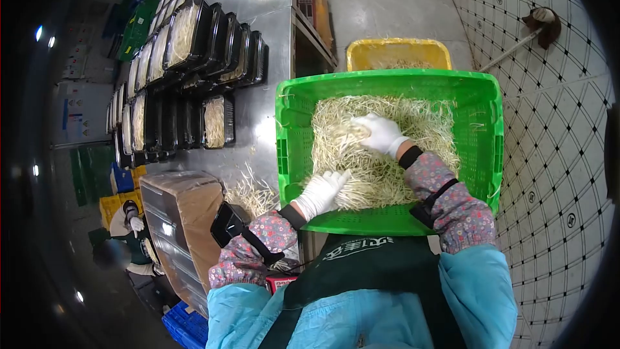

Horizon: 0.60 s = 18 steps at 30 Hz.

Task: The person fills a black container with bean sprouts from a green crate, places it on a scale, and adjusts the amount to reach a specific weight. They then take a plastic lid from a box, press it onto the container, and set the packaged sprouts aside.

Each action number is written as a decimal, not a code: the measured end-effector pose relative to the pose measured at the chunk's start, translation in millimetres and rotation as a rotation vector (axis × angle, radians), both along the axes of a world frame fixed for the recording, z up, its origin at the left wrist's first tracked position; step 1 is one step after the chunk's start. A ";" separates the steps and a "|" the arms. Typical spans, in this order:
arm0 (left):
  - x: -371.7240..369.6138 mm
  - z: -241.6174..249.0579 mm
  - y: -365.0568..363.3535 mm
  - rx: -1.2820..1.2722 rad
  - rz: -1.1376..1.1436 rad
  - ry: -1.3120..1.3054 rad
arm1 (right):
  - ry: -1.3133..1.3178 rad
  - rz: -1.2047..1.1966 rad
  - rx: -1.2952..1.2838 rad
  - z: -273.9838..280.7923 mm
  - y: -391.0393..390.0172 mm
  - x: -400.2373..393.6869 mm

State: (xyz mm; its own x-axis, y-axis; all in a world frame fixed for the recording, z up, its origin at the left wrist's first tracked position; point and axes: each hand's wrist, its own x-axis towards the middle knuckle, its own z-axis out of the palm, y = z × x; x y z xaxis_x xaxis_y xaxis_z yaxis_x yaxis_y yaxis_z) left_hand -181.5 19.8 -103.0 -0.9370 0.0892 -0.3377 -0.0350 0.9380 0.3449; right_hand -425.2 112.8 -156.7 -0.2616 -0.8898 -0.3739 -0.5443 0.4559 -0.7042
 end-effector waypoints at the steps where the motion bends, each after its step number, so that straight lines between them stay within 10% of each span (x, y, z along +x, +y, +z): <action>1: -7.7 8.0 2.8 -0.004 -0.015 -0.061 | 0.067 0.101 0.038 -0.7 -4.0 12.2; 9: -63.1 -31.6 -40.8 0.033 0.237 0.102 | 0.186 0.221 0.275 -24.1 8.8 20.9; 18: -67.3 -98.5 -36.3 0.045 0.439 -0.287 | 0.151 0.107 0.075 -83.5 26.3 15.9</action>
